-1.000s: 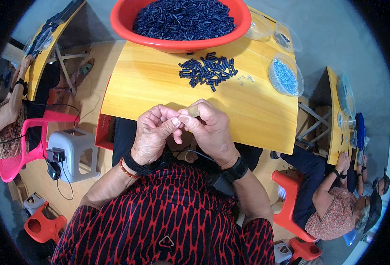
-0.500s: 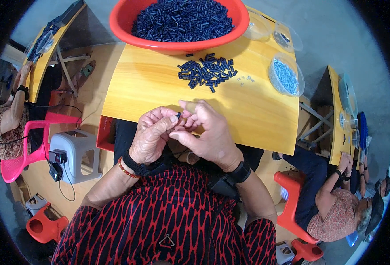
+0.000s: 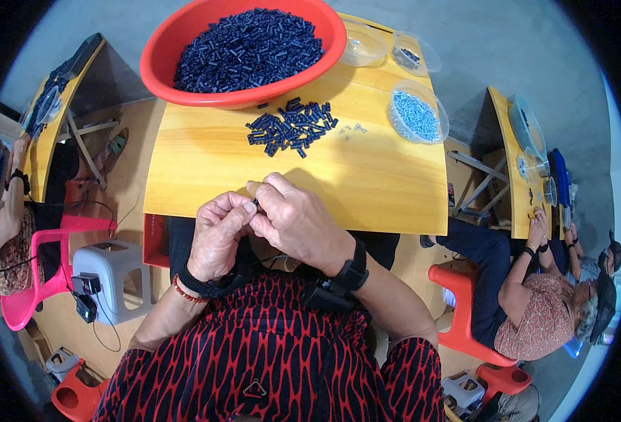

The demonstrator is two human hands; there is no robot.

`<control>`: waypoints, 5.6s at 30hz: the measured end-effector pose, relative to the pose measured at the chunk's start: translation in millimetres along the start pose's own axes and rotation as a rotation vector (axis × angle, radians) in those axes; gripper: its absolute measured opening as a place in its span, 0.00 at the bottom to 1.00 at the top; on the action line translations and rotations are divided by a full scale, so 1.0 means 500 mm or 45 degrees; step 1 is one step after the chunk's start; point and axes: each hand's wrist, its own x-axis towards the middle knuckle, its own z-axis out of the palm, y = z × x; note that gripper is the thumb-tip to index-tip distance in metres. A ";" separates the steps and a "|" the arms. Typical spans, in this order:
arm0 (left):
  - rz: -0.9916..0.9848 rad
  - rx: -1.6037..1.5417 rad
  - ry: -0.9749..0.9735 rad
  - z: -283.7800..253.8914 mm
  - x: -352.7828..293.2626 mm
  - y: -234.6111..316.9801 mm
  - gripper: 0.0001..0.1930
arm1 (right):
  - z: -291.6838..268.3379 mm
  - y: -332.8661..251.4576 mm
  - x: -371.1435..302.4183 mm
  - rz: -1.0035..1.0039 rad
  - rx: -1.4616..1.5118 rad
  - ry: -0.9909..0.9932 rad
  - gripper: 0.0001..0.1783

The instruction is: Assemble small plastic components by hand at a workbench.

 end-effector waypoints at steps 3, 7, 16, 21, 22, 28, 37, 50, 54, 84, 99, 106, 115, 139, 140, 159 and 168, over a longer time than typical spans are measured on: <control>0.021 -0.014 0.056 0.007 -0.002 0.002 0.05 | -0.004 0.010 0.004 -0.003 -0.001 -0.117 0.13; 0.081 -0.009 0.063 0.005 0.003 -0.013 0.04 | 0.006 0.015 0.003 -0.072 -0.018 -0.075 0.12; 0.149 0.204 0.115 -0.002 -0.007 -0.013 0.03 | 0.019 0.013 -0.008 -0.067 -0.034 -0.125 0.18; 0.129 0.092 0.067 0.002 -0.004 -0.011 0.03 | 0.026 0.007 -0.021 -0.023 -0.134 -0.106 0.23; 0.116 0.027 0.038 0.001 -0.003 -0.012 0.03 | 0.029 0.009 -0.023 -0.024 -0.128 -0.103 0.23; 0.298 0.201 0.189 0.009 -0.001 0.024 0.02 | 0.016 0.010 -0.014 0.043 0.169 -0.033 0.23; 1.145 0.208 1.109 -0.176 0.046 0.134 0.06 | -0.052 0.179 0.003 0.353 -0.065 0.393 0.07; 0.732 0.040 1.366 -0.320 0.058 0.068 0.08 | -0.052 0.166 -0.003 0.168 -0.280 0.243 0.09; 1.092 0.564 1.390 -0.208 0.051 0.106 0.13 | -0.052 0.141 -0.033 0.256 0.076 0.350 0.07; 0.191 0.171 0.060 -0.001 0.037 -0.009 0.06 | -0.139 0.198 -0.040 0.576 -0.251 0.522 0.06; 0.194 0.152 0.042 -0.006 0.040 -0.010 0.05 | -0.119 0.215 0.003 0.553 -0.648 0.297 0.08; 0.158 0.117 0.030 0.003 0.044 -0.002 0.05 | -0.104 0.164 -0.031 0.735 0.260 0.423 0.06; 0.168 0.116 0.033 -0.002 0.037 -0.007 0.05 | -0.024 0.044 0.008 0.408 0.664 0.076 0.04; 0.229 0.062 -0.038 -0.009 0.037 -0.015 0.05 | -0.022 0.038 0.012 0.564 0.728 0.062 0.07; 0.242 0.079 -0.044 -0.010 0.037 -0.017 0.04 | -0.019 0.039 0.011 0.571 0.740 0.074 0.07; 0.211 0.246 -0.016 -0.005 0.024 -0.023 0.03 | -0.035 0.022 -0.001 0.207 0.211 -0.026 0.12; 0.205 0.132 -0.009 0.004 0.026 -0.016 0.04 | -0.011 0.047 -0.016 0.291 0.339 0.060 0.05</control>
